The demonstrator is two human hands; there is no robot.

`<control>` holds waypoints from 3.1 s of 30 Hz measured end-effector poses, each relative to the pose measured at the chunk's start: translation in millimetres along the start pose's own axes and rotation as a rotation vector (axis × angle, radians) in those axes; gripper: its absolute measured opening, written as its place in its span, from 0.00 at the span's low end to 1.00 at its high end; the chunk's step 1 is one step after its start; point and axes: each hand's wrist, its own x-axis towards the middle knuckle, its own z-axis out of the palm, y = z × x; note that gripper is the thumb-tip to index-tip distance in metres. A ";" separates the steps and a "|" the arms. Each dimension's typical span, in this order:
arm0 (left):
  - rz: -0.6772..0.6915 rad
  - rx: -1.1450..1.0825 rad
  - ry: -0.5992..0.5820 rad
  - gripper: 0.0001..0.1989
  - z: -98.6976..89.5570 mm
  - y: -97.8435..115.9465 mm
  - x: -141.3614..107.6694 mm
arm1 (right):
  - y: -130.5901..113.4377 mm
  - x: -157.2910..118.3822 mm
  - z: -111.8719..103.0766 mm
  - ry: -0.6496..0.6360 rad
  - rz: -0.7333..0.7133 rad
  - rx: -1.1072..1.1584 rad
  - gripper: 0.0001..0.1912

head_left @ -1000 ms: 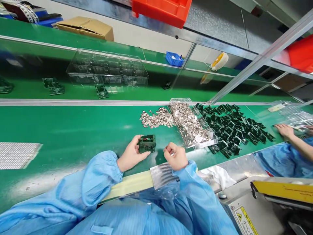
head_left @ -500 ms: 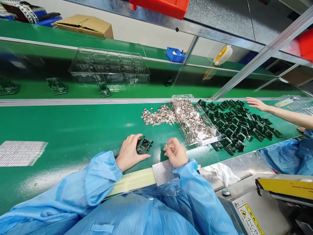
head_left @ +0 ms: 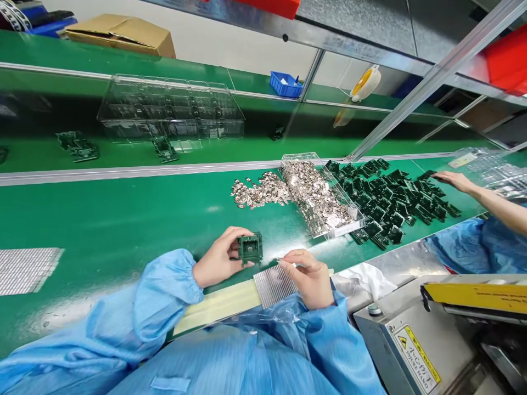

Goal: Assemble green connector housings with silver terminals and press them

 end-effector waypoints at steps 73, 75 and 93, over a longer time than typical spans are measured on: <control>0.201 0.180 -0.054 0.20 132.4 2.7 23.8 | 103.4 -69.0 44.6 0.581 0.179 0.444 0.28; 0.198 0.287 -0.073 0.20 132.7 6.9 23.3 | 105.0 -70.2 43.0 0.570 0.165 0.482 0.29; 0.147 0.199 0.021 0.20 136.2 6.7 19.3 | 86.7 -105.3 68.8 0.406 0.126 0.250 0.22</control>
